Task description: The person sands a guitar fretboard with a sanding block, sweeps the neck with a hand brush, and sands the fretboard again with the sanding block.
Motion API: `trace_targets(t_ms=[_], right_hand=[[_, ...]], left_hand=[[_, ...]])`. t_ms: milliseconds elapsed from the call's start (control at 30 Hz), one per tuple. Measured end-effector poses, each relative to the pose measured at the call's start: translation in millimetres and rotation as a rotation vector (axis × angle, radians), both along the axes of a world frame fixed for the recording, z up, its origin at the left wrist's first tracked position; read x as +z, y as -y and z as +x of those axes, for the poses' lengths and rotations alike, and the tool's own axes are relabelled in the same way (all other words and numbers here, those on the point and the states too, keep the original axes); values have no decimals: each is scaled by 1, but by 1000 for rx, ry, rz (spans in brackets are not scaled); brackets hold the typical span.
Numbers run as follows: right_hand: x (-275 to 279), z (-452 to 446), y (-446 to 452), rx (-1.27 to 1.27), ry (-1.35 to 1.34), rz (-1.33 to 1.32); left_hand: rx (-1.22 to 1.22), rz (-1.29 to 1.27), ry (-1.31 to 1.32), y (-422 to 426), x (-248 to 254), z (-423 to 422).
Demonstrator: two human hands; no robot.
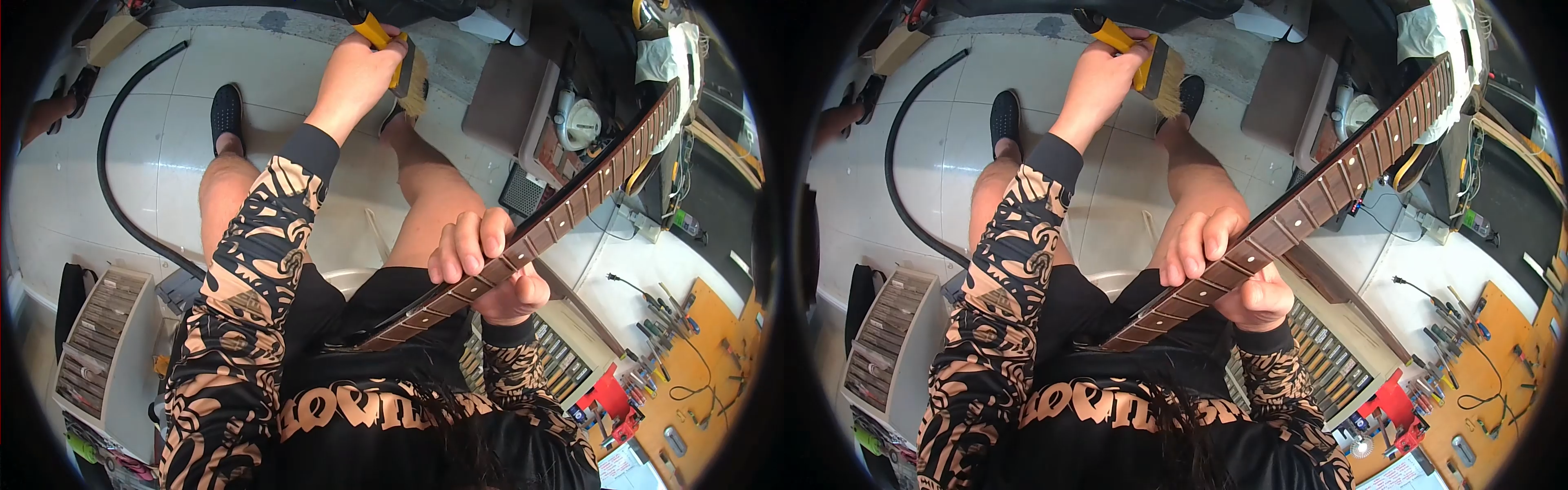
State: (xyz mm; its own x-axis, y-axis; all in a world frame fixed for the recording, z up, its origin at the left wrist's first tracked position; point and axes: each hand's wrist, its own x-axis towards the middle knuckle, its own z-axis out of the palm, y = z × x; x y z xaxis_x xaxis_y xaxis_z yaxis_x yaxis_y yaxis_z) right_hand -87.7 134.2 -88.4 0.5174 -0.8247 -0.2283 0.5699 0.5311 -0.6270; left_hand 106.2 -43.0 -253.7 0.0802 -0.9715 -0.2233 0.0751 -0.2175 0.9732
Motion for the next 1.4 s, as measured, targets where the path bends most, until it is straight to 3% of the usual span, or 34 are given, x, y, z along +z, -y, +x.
trace_targets(t_ms=[567,1400], right_hand=[[8,-1,17,-123,26,81],[17,-34,75,-188,69,-90]], left_hand=[[-4,-12,-13,1,-3,1],[12,13,-45,2,-5,2]])
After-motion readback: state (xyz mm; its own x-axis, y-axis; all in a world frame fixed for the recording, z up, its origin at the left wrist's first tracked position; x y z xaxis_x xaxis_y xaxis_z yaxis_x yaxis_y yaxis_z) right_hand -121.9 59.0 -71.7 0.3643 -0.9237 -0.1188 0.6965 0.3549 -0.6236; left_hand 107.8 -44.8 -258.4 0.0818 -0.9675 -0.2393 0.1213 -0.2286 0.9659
